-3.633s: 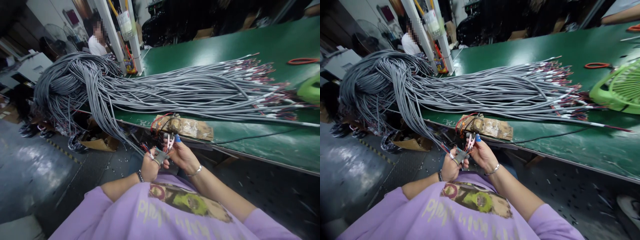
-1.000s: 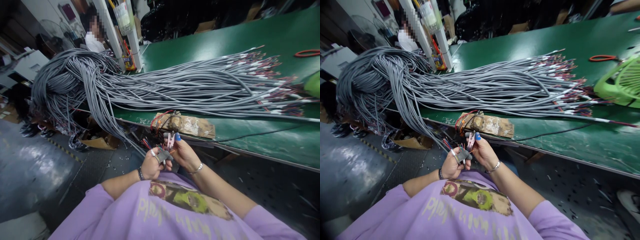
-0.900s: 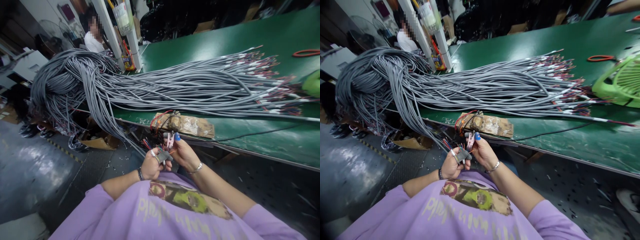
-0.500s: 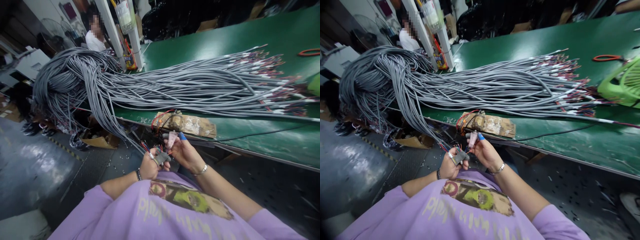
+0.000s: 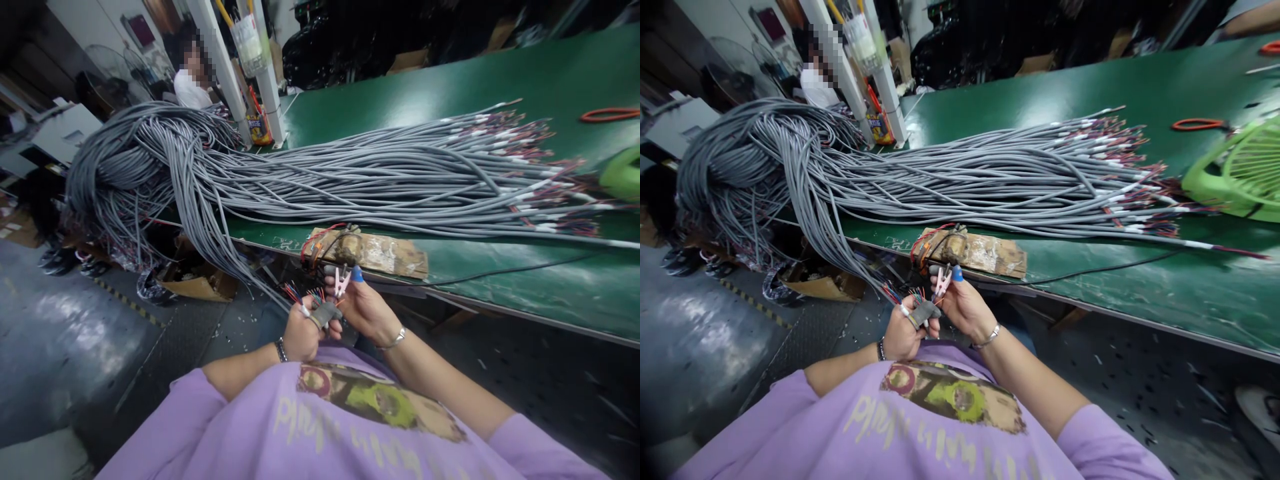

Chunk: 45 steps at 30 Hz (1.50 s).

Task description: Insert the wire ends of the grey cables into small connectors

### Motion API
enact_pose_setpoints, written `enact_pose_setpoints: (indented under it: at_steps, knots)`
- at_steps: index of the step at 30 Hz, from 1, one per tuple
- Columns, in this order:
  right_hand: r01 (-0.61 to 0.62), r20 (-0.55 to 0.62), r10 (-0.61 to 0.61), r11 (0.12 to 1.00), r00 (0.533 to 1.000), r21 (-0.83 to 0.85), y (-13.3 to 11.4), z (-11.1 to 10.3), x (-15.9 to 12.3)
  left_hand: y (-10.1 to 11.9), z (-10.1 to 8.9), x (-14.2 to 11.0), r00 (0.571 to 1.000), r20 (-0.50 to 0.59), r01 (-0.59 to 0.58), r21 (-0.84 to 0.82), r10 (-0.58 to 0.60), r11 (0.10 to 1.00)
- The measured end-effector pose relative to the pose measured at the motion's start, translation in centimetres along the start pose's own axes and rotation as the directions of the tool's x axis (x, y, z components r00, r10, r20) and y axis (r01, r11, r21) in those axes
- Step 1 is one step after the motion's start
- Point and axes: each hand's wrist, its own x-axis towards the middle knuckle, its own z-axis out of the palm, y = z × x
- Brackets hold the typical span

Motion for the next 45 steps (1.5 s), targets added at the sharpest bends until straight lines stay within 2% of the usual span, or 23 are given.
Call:
enact_pose_setpoints:
  at_steps: [6,14,19,25,30,33,37,41,43,45]
  knots:
    - [0.054,-0.024,-0.053,0.998,0.998,0.016,0.3,-0.5,0.4,-0.6,-0.3,0.2,1.0,-0.02,-0.024,0.003,0.024,1.0]
    - [0.042,-0.022,-0.041,0.999,0.999,0.032,0.5,-0.3,0.3,-0.7,-0.2,0.3,0.998,-0.023,-0.053,0.012,0.053,0.999]
    - [0.018,-0.086,-0.012,0.997,0.996,0.074,0.5,0.1,0.3,-0.6,-0.1,0.2,0.997,-0.024,-0.074,-0.002,0.074,0.997]
    - [0.01,-0.024,-0.009,0.999,1.0,0.036,0.3,0.0,-0.3,-0.8,-0.4,0.0,0.996,-0.015,-0.087,0.001,0.087,0.996]
    - [0.025,-0.032,-0.025,1.0,0.999,-0.001,-0.2,0.0,-0.6,-1.2,-1.3,-0.1,0.992,0.023,-0.125,0.022,0.124,0.992]
    - [0.069,-0.072,-0.073,0.996,0.995,-0.059,-0.3,0.2,-0.5,-1.0,-1.4,-0.1,0.988,-0.003,-0.154,0.041,0.155,0.987]
    - [0.193,-0.101,-0.218,0.957,0.971,-0.218,0.1,0.2,-0.7,-0.3,-1.2,-0.1,0.979,-0.027,-0.2,0.118,0.204,0.973]
    - [0.308,-0.098,-0.379,0.857,0.92,-0.413,0.4,0.1,-1.1,0.4,-1.2,-0.3,0.946,-0.014,-0.312,0.234,0.324,0.921]
    - [0.28,-0.084,-0.335,0.88,0.938,-0.383,0.5,0.1,-1.0,0.5,-1.5,-0.2,0.906,0.014,-0.401,0.35,0.423,0.846]
    - [0.211,-0.08,-0.24,0.941,0.968,-0.264,0.6,0.1,-0.8,0.5,-1.9,0.1,0.857,0.055,-0.478,0.456,0.512,0.751]
